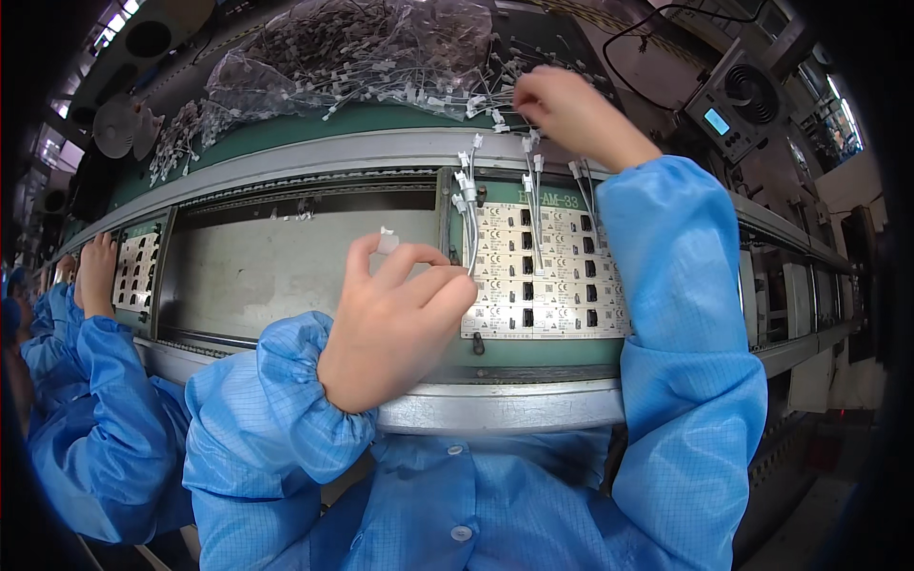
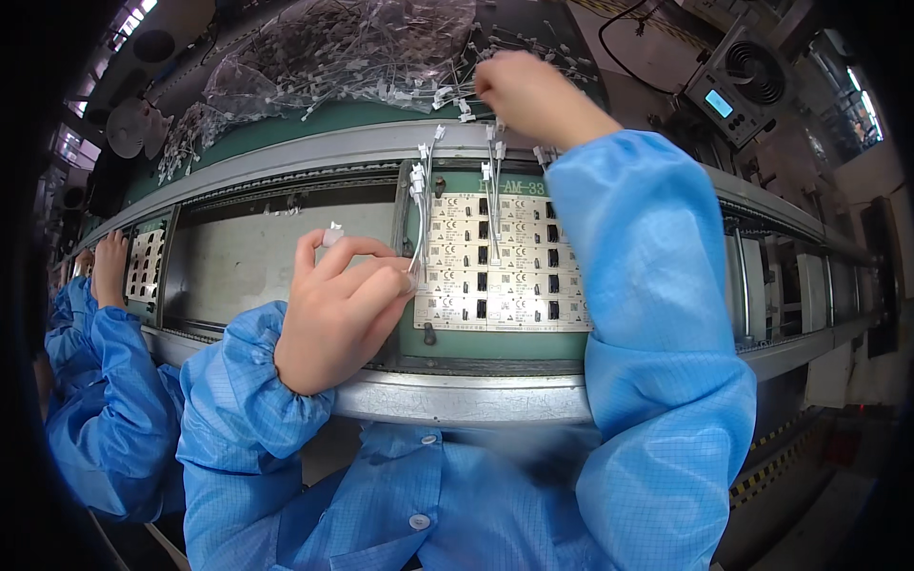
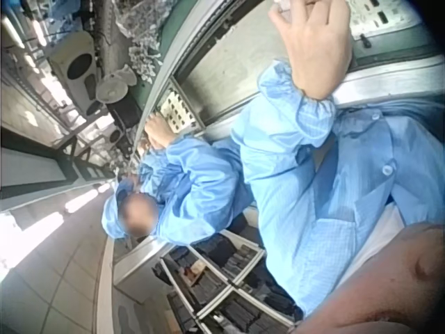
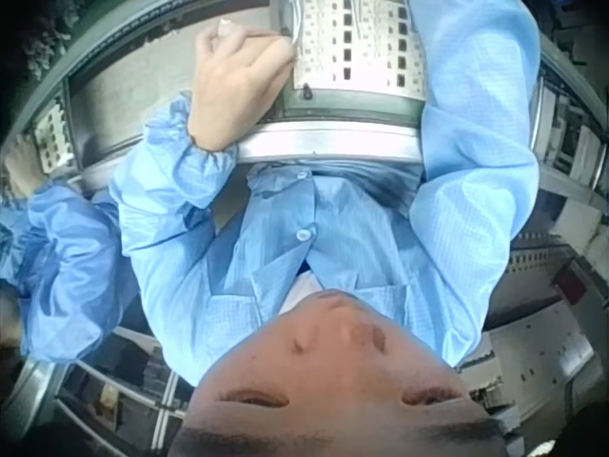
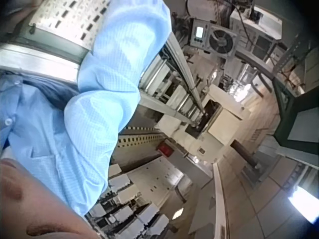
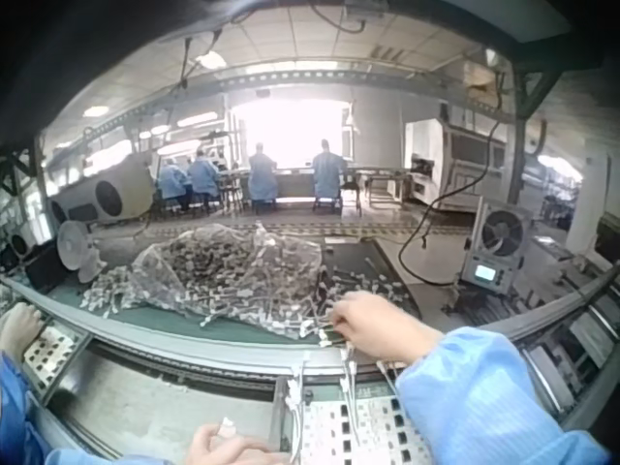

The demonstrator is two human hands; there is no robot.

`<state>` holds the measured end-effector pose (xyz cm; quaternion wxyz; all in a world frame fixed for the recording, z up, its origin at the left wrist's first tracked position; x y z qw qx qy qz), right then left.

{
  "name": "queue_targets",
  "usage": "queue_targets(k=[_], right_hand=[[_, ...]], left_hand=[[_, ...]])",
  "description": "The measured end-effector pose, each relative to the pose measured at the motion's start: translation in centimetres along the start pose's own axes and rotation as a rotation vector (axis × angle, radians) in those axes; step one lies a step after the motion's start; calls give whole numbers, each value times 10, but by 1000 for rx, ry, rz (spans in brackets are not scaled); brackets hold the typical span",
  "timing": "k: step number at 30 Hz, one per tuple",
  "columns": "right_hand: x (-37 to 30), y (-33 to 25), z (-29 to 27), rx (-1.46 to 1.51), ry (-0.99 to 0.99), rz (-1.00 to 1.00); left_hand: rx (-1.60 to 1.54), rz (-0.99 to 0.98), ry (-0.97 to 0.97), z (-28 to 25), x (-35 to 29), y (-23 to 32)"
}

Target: Assembling small electronic components onto a circuit board fixture at a manual production line station.

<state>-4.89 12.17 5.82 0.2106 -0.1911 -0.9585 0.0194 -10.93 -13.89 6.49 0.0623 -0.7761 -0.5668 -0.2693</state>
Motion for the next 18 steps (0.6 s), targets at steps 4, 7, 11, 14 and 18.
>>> queue_targets(k=[4,7,11,14,18], right_hand=[[-28,31,-24,-87,-136,203],[-49,37,-16,48,-227,327],[-52,43,-9,105,-71,306],[-46,45,-10,79,-110,243],[-47,40,-20,173,4,254]], left_hand=[[121,-62,-21,-1,-13,5],[114,-118,-22,-4,-16,6],[3,-180,-64,2,-12,2],[-70,-212,-78,3,-9,2],[-48,-203,-73,4,-10,4]])
Point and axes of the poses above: each hand's wrist, its own x-axis towards the middle knuckle, its own z-axis out of the palm, y = z × x, the point moved 6 cm from there along x, towards the middle knuckle, and after that the axes turned 5 degrees about -x, right-handed, at the moved point
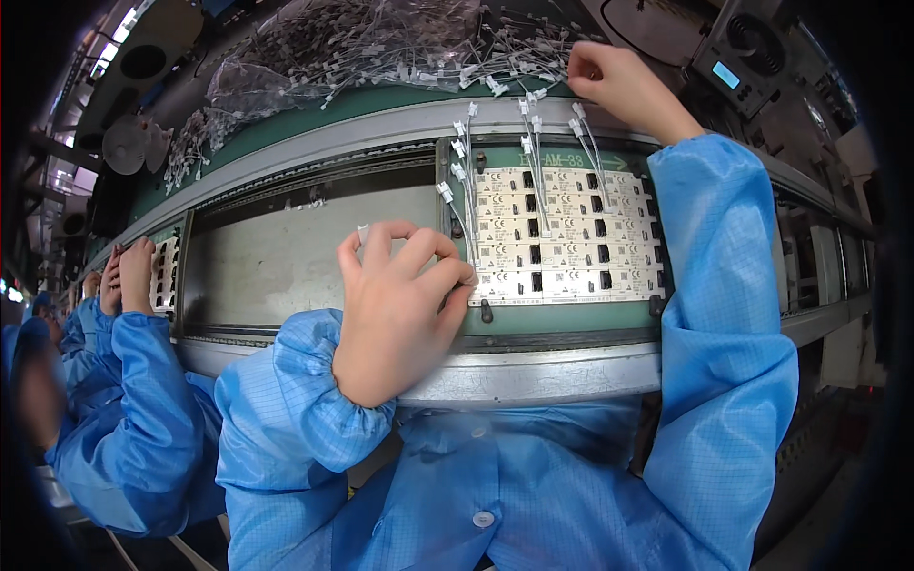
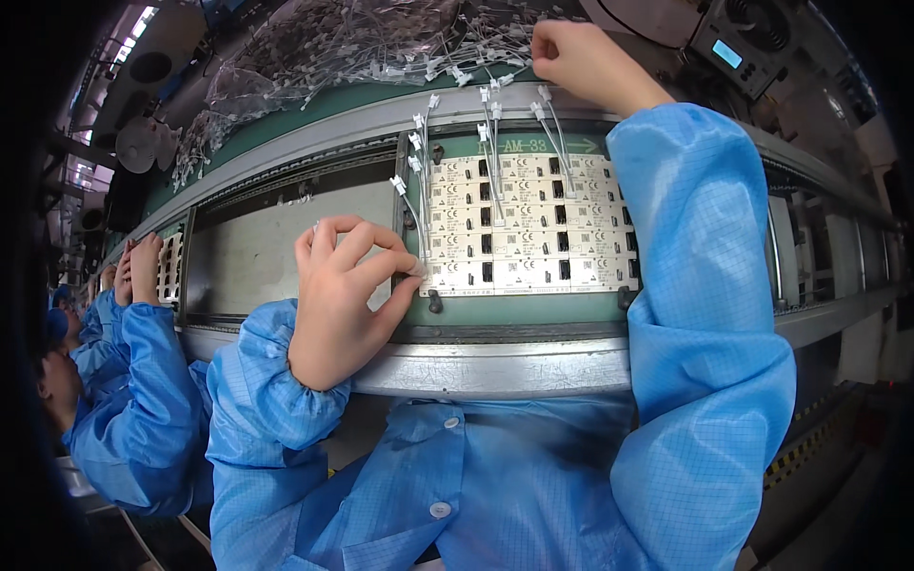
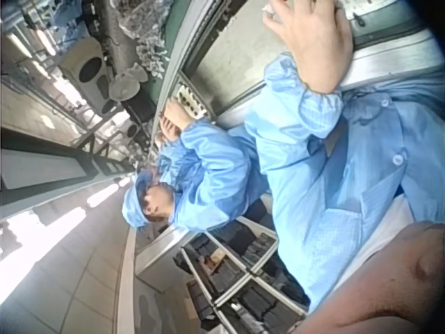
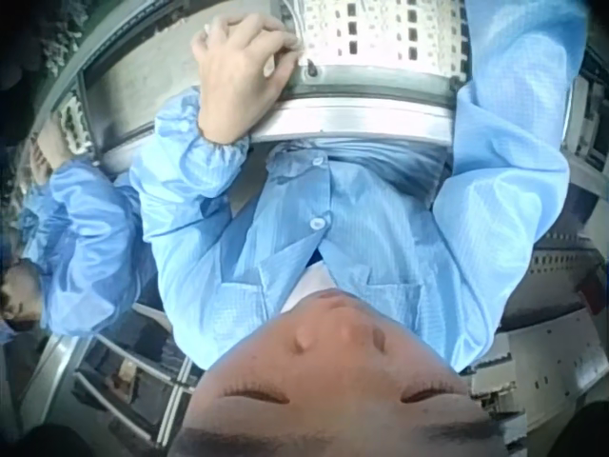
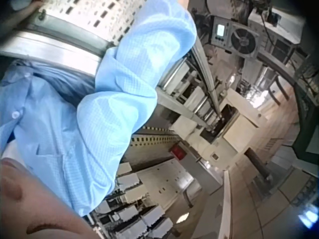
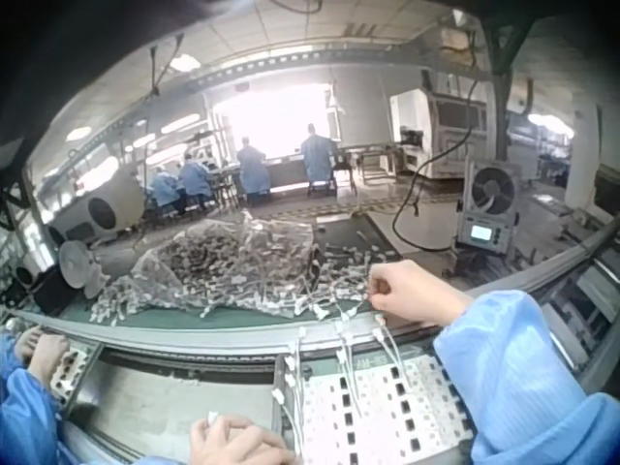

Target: Assembling small electronic components onto a circuit board fixture at a manual production line station.

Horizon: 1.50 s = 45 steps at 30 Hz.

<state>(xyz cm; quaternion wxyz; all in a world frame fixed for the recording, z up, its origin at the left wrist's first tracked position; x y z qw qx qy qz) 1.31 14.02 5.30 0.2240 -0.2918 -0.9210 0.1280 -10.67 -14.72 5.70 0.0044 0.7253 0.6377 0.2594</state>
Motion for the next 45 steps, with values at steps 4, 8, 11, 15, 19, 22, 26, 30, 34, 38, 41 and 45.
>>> queue_targets(k=[4,8,11,15,19,22,26,30,34,38,41,45], right_hand=[[-5,9,-21,289,40,82],[-21,-28,-47,575,10,255],[-25,2,-43,480,20,104],[-33,17,-22,372,22,98],[-28,-8,-22,219,28,79],[-26,-26,-18,152,38,12],[-7,-47,9,39,32,-172],[0,-47,29,-126,141,-277],[2,-48,20,42,-74,-135],[-11,-47,-3,339,-34,-7],[-24,-41,-24,511,-8,-111],[-49,-27,-47,559,42,-111]], left_hand=[[10,18,-21,2,2,3],[6,8,-47,1,0,0],[-36,-12,-30,2,-1,2],[52,36,20,1,-2,9],[163,88,62,1,-6,18],[185,92,84,2,-7,20],[231,36,147,5,-11,23],[253,16,188,4,-11,27],[272,31,177,4,-12,26],[211,22,126,2,-12,21],[174,-14,99,2,-12,18],[161,-28,100,2,-14,19]])
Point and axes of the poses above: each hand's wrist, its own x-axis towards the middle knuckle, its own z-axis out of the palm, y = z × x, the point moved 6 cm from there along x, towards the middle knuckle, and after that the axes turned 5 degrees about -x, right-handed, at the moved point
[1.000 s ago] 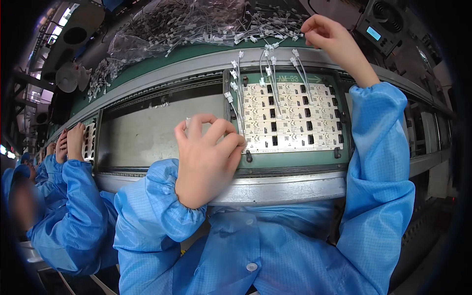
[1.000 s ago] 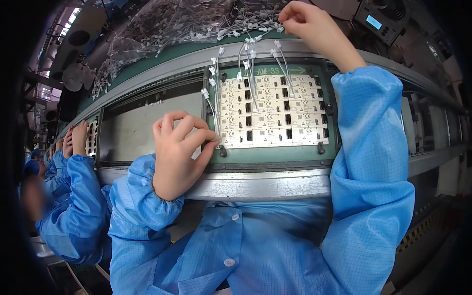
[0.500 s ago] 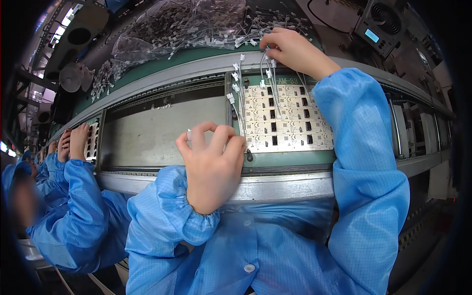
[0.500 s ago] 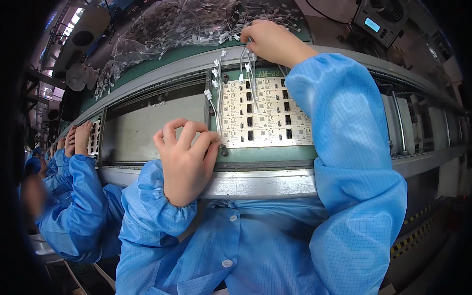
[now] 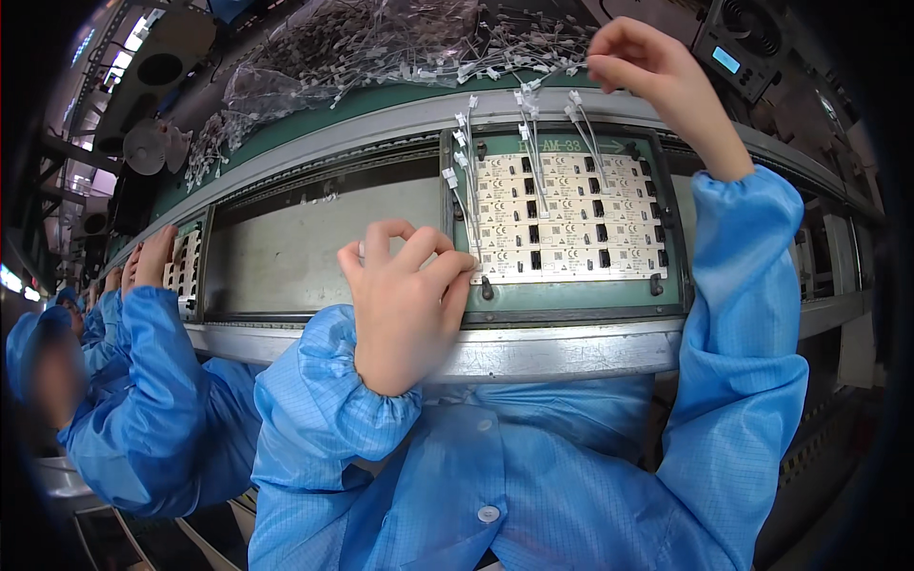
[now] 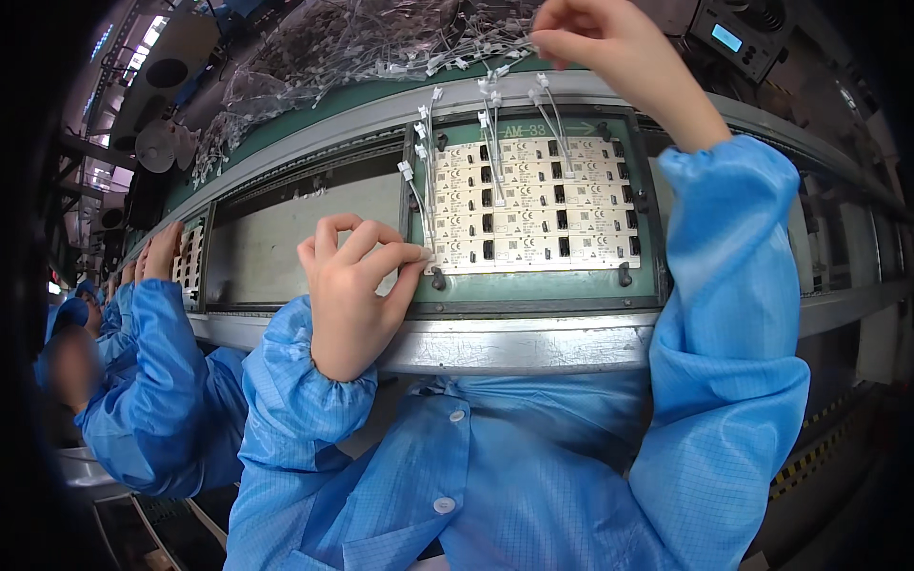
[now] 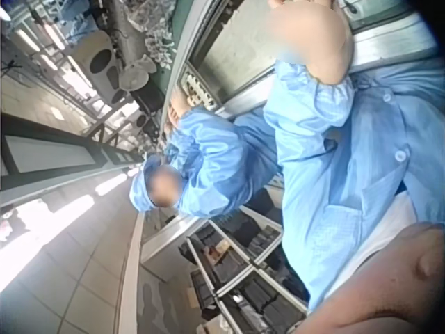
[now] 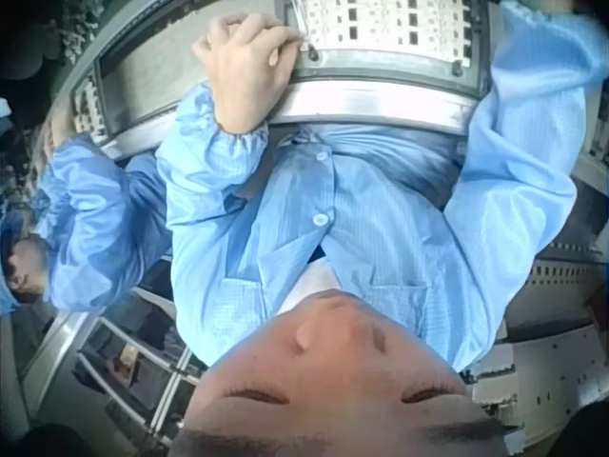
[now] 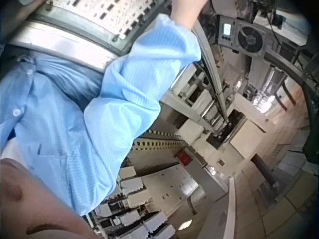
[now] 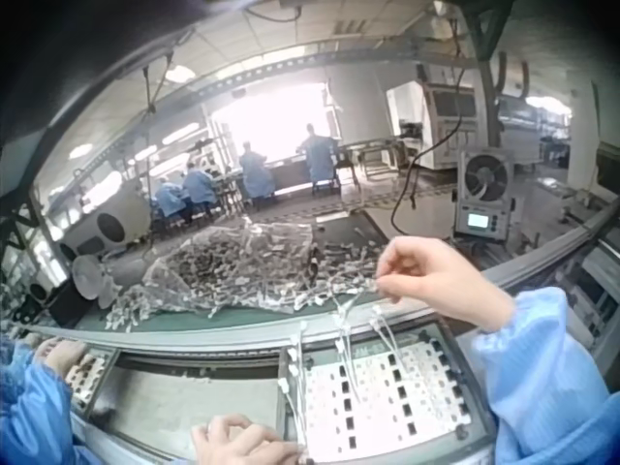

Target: Assembling small electronic components onto a circuit board fixture at a manual production line station.

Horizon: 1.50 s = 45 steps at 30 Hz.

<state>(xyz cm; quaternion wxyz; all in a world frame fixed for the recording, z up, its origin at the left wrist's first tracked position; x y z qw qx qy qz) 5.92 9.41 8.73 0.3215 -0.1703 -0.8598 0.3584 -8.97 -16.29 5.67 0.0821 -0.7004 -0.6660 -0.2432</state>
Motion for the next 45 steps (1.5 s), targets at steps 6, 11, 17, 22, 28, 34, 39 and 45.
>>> queue_targets(k=[6,11,17,22,28,34,39,45], right_hand=[[-29,7,-16,-2,119,66],[-44,18,-23,-16,134,114],[-56,31,-21,45,151,175],[-56,36,-25,37,148,199],[-58,17,-21,120,173,133],[-75,-14,-23,212,133,218],[-91,-17,-11,221,70,238],[-102,-40,-11,118,195,245]], left_hand=[[74,68,-21,3,7,4],[1,147,-152,-2,20,-5],[69,190,-139,2,22,0],[156,256,-72,5,16,4],[124,227,-30,4,10,8],[70,208,-239,-3,3,8],[71,178,-512,6,77,-22],[279,139,-352,61,187,-60]])
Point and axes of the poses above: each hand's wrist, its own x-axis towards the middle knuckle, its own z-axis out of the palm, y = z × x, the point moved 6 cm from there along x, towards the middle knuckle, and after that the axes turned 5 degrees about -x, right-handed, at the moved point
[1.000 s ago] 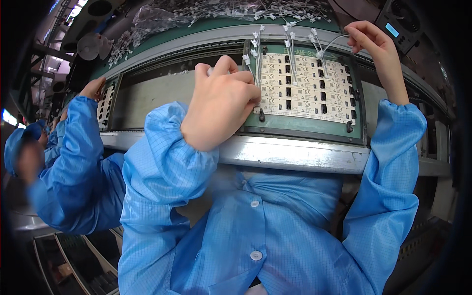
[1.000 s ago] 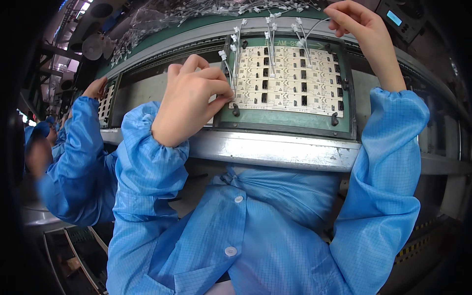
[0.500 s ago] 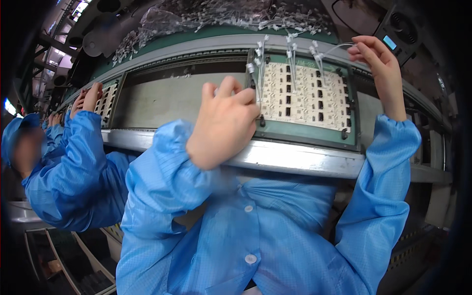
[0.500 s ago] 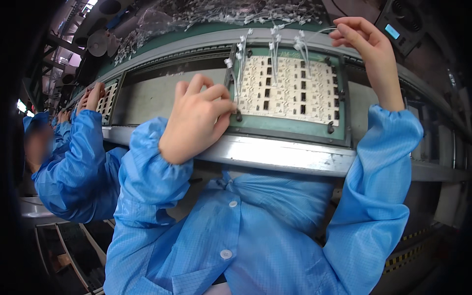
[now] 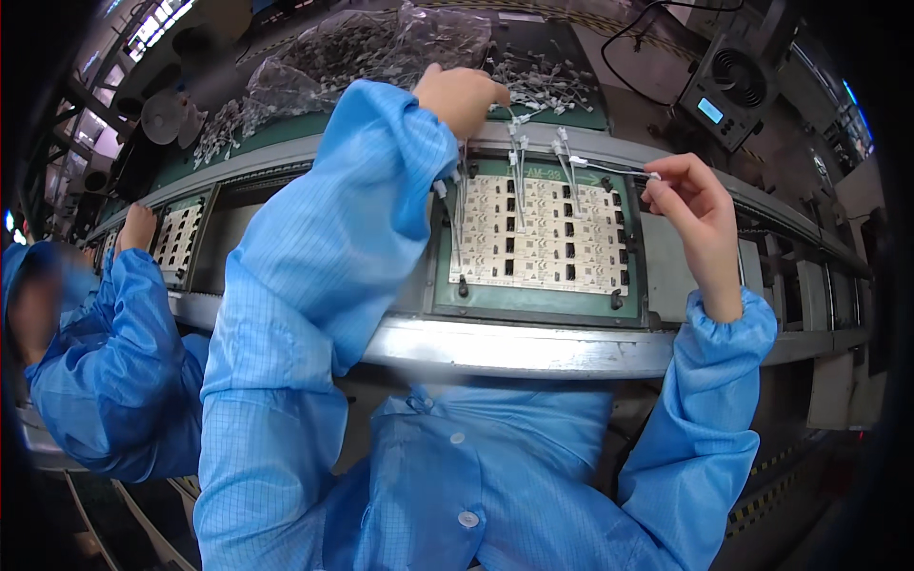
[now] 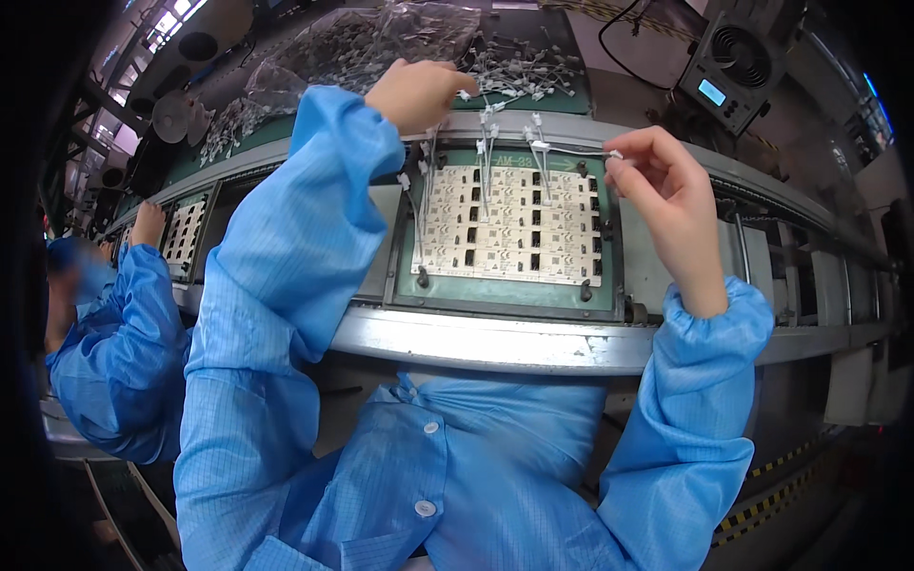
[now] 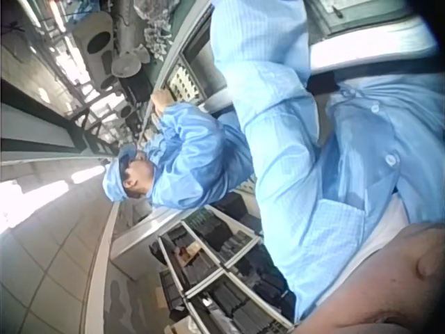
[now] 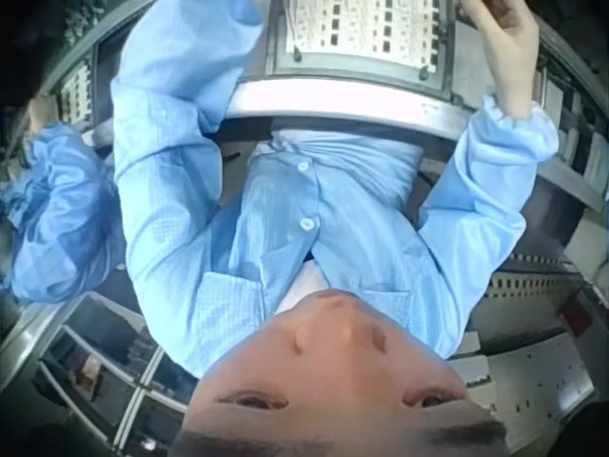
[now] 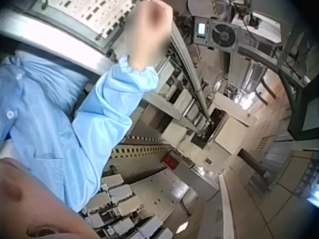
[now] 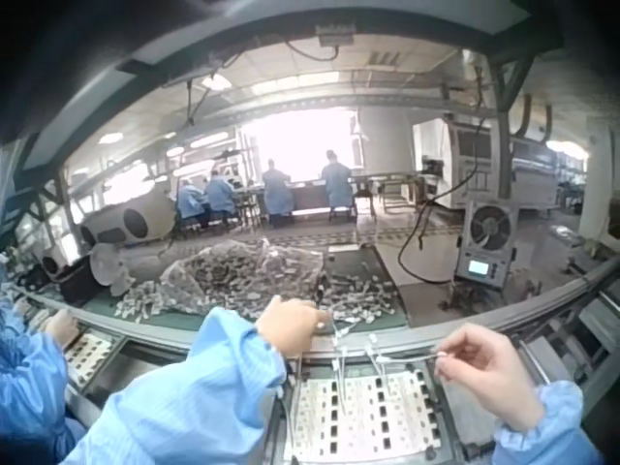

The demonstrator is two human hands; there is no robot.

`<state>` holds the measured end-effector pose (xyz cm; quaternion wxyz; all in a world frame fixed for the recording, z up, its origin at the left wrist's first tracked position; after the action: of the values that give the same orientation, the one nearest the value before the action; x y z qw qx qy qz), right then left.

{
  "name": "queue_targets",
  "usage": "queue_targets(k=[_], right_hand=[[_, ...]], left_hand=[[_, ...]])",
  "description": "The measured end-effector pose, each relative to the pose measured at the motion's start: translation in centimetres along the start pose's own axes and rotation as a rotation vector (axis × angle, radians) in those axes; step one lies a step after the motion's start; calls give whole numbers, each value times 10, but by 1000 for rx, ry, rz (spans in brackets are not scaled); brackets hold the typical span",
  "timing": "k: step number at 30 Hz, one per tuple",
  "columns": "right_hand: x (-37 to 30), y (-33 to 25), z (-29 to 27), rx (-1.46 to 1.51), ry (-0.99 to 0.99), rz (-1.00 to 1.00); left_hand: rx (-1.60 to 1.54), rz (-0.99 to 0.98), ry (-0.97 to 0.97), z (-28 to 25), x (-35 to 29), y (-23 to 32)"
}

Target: Assembling small electronic components onto a circuit board fixture at a manual production line station.

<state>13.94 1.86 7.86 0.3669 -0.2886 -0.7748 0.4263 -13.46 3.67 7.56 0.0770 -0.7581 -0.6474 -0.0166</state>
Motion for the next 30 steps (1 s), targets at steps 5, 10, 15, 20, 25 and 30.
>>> queue_targets(k=[5,10,15,20,25,30], right_hand=[[-8,6,-10,105,74,-3],[-3,22,-15,144,125,-11],[-2,25,-7,160,91,21],[-2,28,-1,141,73,60],[-4,26,3,134,56,82],[-6,26,5,152,24,86]], left_hand=[[38,-56,4,6,20,-45],[-65,-31,-66,14,18,-50],[-77,-95,79,9,22,-50],[-169,-91,-55,32,35,-74],[-331,-106,43,32,30,-89],[-330,-110,-42,35,16,-81]])
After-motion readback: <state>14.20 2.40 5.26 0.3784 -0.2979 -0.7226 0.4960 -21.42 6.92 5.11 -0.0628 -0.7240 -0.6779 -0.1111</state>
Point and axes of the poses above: each hand's wrist, its own x-axis towards the middle knuckle, its own z-axis out of the palm, y = z × x, the point moved 6 cm from there along x, towards the middle knuckle, and after that the axes turned 5 degrees about -x, right-handed, at the moved point
